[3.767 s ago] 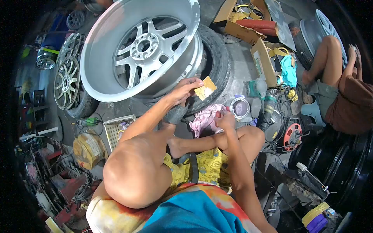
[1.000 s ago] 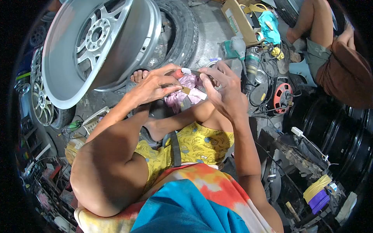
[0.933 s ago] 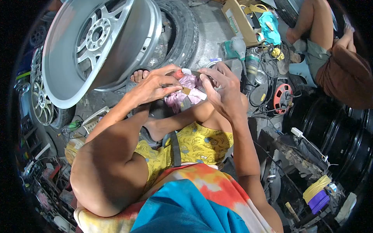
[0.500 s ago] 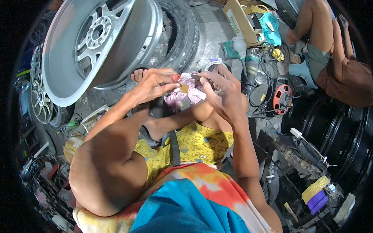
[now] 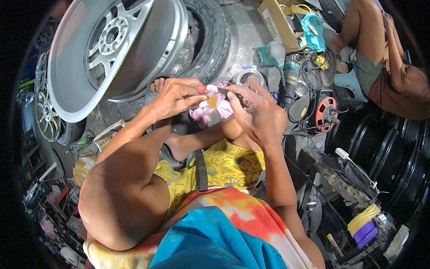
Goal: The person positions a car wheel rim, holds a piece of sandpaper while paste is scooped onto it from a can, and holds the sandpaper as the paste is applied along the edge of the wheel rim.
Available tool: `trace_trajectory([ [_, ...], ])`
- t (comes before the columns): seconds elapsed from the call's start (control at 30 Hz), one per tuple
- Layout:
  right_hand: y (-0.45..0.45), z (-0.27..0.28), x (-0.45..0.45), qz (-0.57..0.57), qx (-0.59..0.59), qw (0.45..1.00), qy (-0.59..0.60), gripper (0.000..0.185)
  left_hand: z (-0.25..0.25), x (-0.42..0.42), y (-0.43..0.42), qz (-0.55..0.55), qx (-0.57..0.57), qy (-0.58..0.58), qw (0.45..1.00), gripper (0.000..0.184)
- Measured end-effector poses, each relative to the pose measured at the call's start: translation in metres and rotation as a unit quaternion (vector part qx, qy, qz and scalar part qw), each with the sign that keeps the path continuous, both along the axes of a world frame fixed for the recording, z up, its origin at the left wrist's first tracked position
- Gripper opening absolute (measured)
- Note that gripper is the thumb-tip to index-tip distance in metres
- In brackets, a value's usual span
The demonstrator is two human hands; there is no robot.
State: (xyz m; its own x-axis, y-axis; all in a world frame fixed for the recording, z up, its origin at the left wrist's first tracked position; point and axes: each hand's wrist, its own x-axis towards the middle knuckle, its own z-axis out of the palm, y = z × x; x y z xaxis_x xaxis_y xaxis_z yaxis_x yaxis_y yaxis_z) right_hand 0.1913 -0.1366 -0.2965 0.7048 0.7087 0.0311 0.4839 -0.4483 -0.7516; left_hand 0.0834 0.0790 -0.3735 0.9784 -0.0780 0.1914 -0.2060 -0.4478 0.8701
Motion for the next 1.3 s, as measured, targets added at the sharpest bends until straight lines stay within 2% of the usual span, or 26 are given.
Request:
trace_trajectory([
  [0.13,-0.001,-0.003,-0.003,-0.011,-0.004,1.0,-0.001,0.016,0.003,0.0,-0.001,-0.001,-0.002,0.03,1.0,0.023],
  [0.2,-0.001,-0.005,-0.005,-0.016,-0.003,1.0,0.013,0.016,0.003,0.001,0.0,0.005,0.022,0.024,0.999,0.014],
  [0.27,-0.001,-0.009,-0.007,-0.021,-0.002,0.999,0.026,0.016,0.003,0.002,-0.001,0.011,0.026,0.018,0.999,0.014],
  [0.33,-0.002,-0.017,-0.009,-0.04,0.041,0.99,0.125,0.015,0.003,0.002,-0.001,0.017,0.03,0.012,0.999,0.014],
  [0.4,-0.006,-0.026,-0.008,-0.049,0.047,0.985,0.161,0.016,0.006,0.003,0.0,0.007,0.092,0.053,0.994,0.017],
  [0.47,-0.01,-0.036,-0.008,-0.057,0.052,0.977,0.197,0.016,-0.001,0.004,-0.002,0.005,0.104,0.057,0.993,0.016],
  [0.53,-0.014,-0.045,-0.009,-0.129,0.111,0.936,0.309,0.017,-0.008,0.006,-0.004,0.002,0.115,0.062,0.991,0.016],
  [0.63,-0.027,-0.051,0.0,-0.169,0.102,0.909,0.367,0.019,-0.025,0.014,-0.013,0.0,0.067,0.1,0.993,0.016],
  [0.7,-0.036,-0.055,0.003,-0.178,0.114,0.898,0.386,0.023,-0.054,0.02,-0.023,0.048,-0.046,0.116,0.991,0.017],
  [0.77,-0.044,-0.06,0.006,-0.185,0.126,0.887,0.404,0.028,-0.08,0.027,-0.03,0.056,-0.039,0.134,0.989,0.018],
  [0.83,-0.054,-0.067,0.009,-0.191,0.16,0.868,0.429,0.029,-0.092,0.036,-0.039,0.063,-0.077,0.292,0.951,0.016],
  [0.87,-0.058,-0.071,0.009,-0.191,0.159,0.869,0.428,0.029,-0.097,0.045,-0.045,0.061,-0.095,0.393,0.913,0.016],
  [0.97,-0.063,-0.077,0.007,-0.22,0.18,0.865,0.413,0.028,-0.103,0.051,-0.059,0.045,-0.102,0.386,0.916,0.016],
  [1.0,-0.065,-0.077,0.006,-0.229,0.176,0.864,0.413,0.028,-0.104,0.051,-0.061,0.032,-0.023,0.354,0.935,0.015],
  [1.1,-0.065,-0.075,0.004,-0.237,0.171,0.869,0.4,0.028,-0.144,0.049,-0.061,0.029,0.037,0.3,0.953,0.016],
  [1.13,-0.063,-0.075,0.003,-0.234,0.169,0.875,0.388,0.028,-0.138,0.048,-0.056,0.028,0.039,0.299,0.953,0.016],
  [1.17,-0.062,-0.074,0.001,-0.235,0.172,0.874,0.388,0.028,-0.132,0.048,-0.051,0.036,-0.024,0.304,0.952,0.017],
  [1.2,-0.061,-0.072,-0.001,-0.231,0.153,0.897,0.344,0.025,-0.126,0.048,-0.046,0.045,-0.088,0.306,0.947,0.018],
  [1.23,-0.06,-0.071,-0.003,-0.225,0.134,0.918,0.3,0.022,-0.11,0.049,-0.041,0.045,-0.086,0.305,0.947,0.018],
  [1.27,-0.061,-0.07,-0.003,-0.224,0.135,0.918,0.299,0.022,-0.088,0.049,-0.036,0.071,-0.144,0.328,0.931,0.019],
  [1.3,-0.064,-0.07,-0.003,-0.181,0.084,0.952,0.233,0.018,-0.072,0.049,-0.032,0.098,-0.202,0.35,0.909,0.02],
])
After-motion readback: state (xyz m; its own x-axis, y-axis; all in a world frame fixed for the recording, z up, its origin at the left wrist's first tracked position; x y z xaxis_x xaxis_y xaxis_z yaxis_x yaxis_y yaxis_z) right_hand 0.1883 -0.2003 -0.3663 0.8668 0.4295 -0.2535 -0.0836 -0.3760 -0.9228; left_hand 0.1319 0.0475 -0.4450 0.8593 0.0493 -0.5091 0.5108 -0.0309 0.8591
